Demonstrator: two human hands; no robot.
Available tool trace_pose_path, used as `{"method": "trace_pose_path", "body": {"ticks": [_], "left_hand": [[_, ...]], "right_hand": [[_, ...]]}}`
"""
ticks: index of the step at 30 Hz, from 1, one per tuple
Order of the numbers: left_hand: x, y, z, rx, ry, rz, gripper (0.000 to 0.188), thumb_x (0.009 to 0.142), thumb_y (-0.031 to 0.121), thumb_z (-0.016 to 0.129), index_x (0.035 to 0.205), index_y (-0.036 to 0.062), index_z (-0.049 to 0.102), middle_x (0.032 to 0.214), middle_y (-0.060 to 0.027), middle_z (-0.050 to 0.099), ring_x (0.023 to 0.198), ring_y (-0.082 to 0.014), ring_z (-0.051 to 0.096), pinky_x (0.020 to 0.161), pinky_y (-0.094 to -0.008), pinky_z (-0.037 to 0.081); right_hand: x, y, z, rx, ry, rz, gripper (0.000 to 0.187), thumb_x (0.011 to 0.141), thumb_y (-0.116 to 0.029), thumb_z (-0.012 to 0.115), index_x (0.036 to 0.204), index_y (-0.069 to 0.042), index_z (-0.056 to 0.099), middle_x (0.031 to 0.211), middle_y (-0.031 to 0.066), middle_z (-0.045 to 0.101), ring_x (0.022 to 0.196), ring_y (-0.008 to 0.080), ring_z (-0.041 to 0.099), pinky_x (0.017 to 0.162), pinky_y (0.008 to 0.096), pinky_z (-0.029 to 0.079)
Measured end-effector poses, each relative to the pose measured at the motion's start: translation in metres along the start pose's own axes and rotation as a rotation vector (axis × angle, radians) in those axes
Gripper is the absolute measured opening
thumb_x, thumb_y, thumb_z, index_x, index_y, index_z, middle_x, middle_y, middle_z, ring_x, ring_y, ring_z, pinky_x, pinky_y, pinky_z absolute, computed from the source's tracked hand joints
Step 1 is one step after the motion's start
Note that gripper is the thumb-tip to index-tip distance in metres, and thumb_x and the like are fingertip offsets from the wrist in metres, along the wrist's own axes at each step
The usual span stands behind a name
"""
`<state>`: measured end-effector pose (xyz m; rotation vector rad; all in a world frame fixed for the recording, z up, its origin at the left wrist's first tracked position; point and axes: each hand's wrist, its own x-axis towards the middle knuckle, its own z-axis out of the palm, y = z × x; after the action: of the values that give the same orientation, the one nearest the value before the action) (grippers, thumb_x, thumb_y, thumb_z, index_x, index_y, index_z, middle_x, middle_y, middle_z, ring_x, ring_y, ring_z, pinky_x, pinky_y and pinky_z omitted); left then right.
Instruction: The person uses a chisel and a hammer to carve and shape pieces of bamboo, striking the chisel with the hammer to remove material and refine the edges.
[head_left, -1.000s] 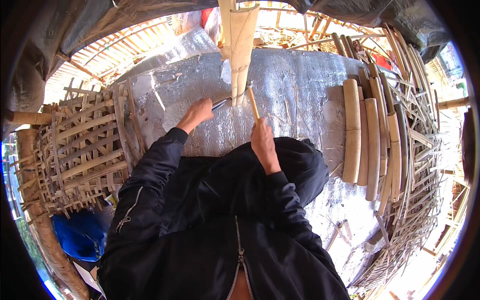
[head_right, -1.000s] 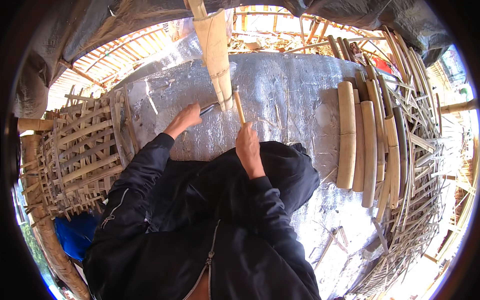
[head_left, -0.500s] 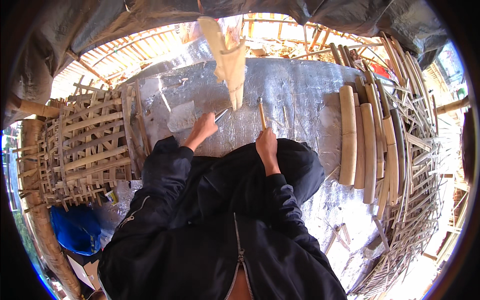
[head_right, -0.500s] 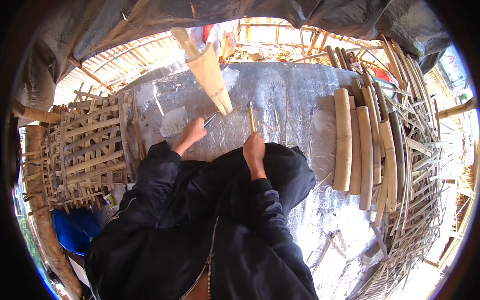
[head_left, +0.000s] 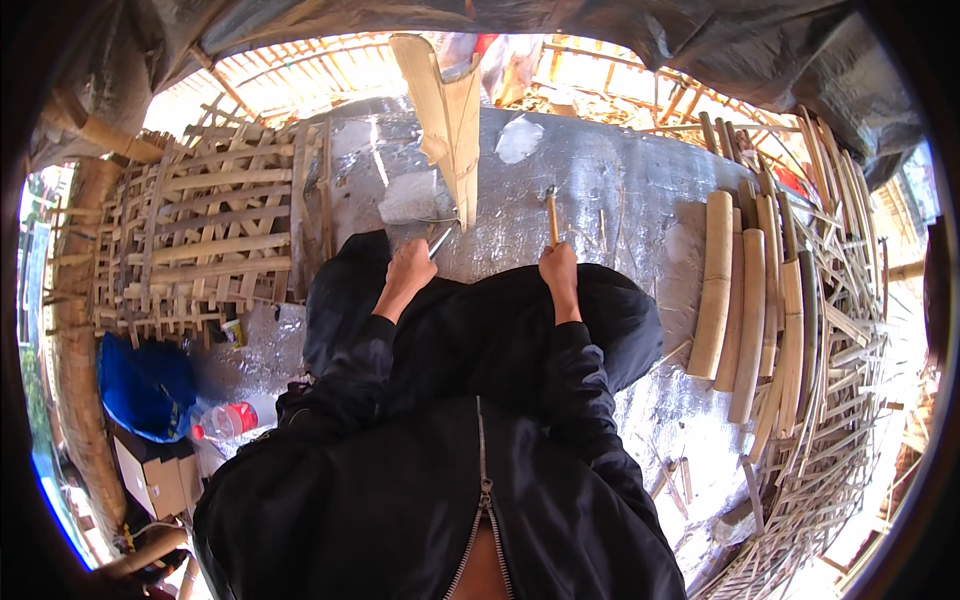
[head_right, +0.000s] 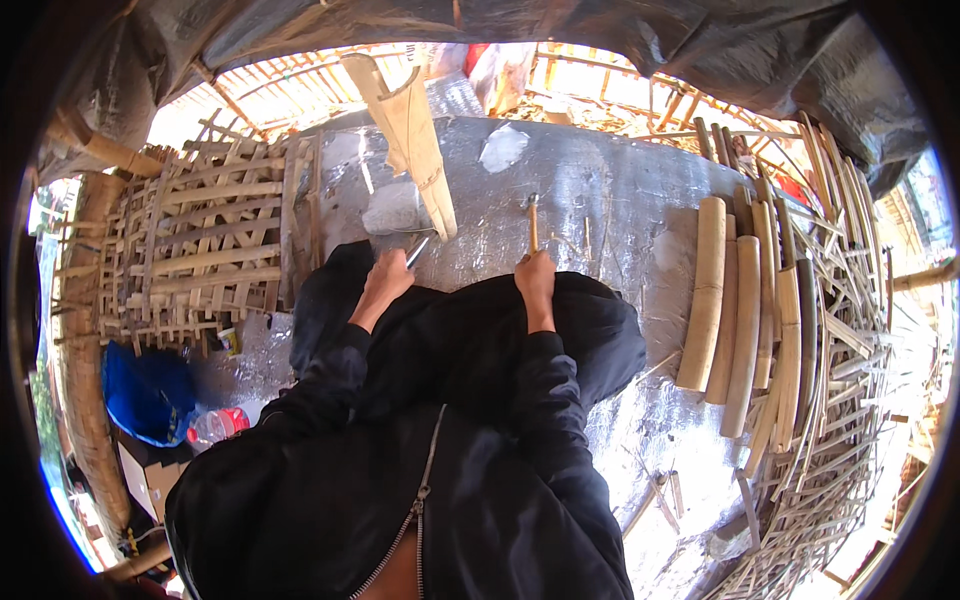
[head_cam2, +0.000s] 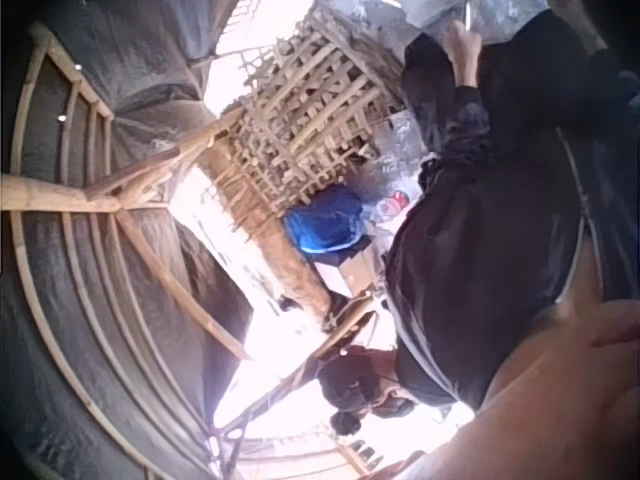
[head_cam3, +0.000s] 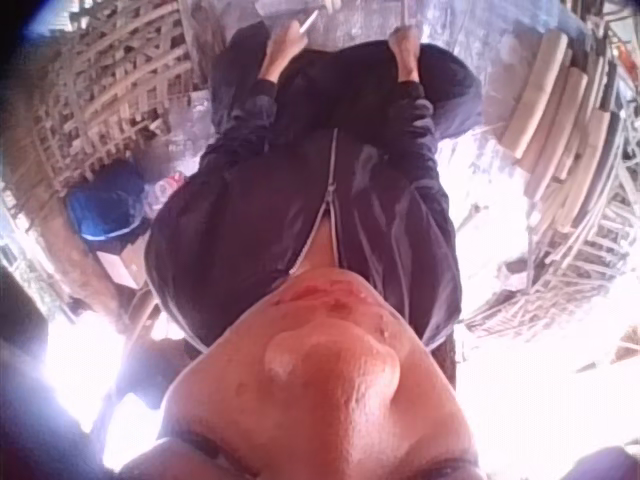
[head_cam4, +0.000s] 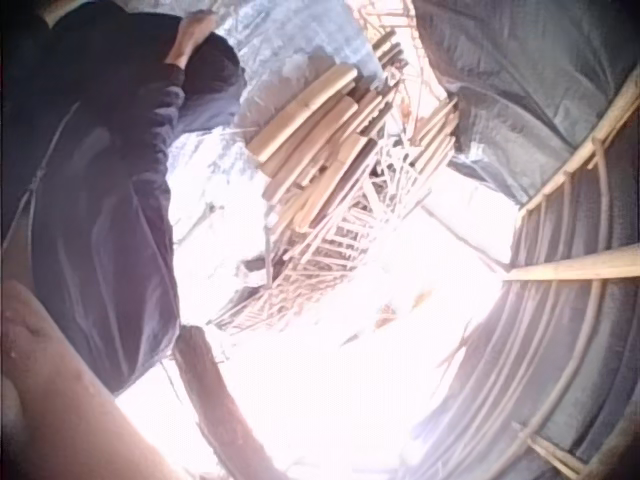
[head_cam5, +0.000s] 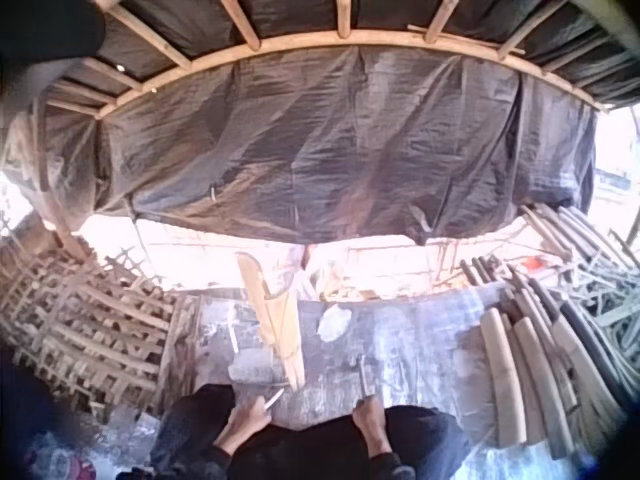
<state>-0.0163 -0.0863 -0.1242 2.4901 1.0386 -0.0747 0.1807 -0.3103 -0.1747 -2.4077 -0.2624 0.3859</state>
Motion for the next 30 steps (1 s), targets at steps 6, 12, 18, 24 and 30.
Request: {"method": "trace_pose_path", "body": {"ticks": [6, 12, 18, 24, 30], "left_hand": [[-0.004, -0.016, 0.016, -0.054, -0.064, -0.050, 0.023, 0.084, 0.007, 0.061, 0.100, -0.0084, 0.068, 0.106, -0.0352, 0.069, 0.107, -0.0506, 0.066, 0.092, -0.0557, 0.052], [-0.001, -0.025, 0.020, -0.073, -0.100, -0.019, 0.024, 0.086, 0.008, 0.060, 0.104, -0.0067, 0.067, 0.107, -0.0357, 0.068, 0.107, -0.0511, 0.066, 0.090, -0.0563, 0.052], [0.008, -0.030, 0.015, -0.018, -0.126, 0.019, 0.027, 0.083, 0.008, 0.065, 0.106, -0.0070, 0.068, 0.104, -0.0349, 0.069, 0.105, -0.0500, 0.067, 0.088, -0.0536, 0.053], [0.015, -0.022, -0.011, 0.059, -0.157, 0.059, 0.027, 0.083, 0.013, 0.067, 0.104, -0.0052, 0.069, 0.108, -0.0325, 0.070, 0.107, -0.0474, 0.068, 0.091, -0.0528, 0.054], [0.027, -0.046, -0.006, 0.134, -0.175, 0.112, 0.027, 0.083, 0.011, 0.067, 0.105, -0.0039, 0.069, 0.106, -0.0301, 0.071, 0.104, -0.0481, 0.069, 0.090, -0.0536, 0.055]], "right_hand": [[0.004, -0.002, 0.002, 0.007, -0.098, 0.056, 0.035, 0.098, -0.026, 0.063, 0.101, 0.009, 0.067, 0.100, 0.0334, 0.070, 0.097, 0.0519, 0.068, 0.083, 0.0577, 0.055], [-0.022, -0.016, -0.004, 0.013, -0.061, -0.200, 0.043, 0.101, -0.031, 0.061, 0.095, 0.011, 0.069, 0.086, 0.0353, 0.069, 0.089, 0.0554, 0.067, 0.076, 0.0568, 0.054], [-0.027, -0.018, 0.022, 0.088, -0.200, -0.230, 0.043, 0.102, -0.031, 0.058, 0.096, 0.010, 0.068, 0.080, 0.0298, 0.070, 0.074, 0.0473, 0.071, 0.065, 0.0517, 0.055], [-0.044, -0.024, 0.006, 0.138, -0.222, -0.089, 0.041, 0.102, -0.033, 0.059, 0.101, 0.007, 0.066, 0.094, 0.0320, 0.070, 0.095, 0.0520, 0.066, 0.080, 0.0560, 0.053], [-0.070, -0.041, -0.010, 0.138, -0.136, -0.265, 0.036, 0.103, -0.029, 0.060, 0.094, 0.006, 0.062, 0.086, 0.0321, 0.068, 0.086, 0.0531, 0.065, 0.071, 0.0574, 0.051]]}}
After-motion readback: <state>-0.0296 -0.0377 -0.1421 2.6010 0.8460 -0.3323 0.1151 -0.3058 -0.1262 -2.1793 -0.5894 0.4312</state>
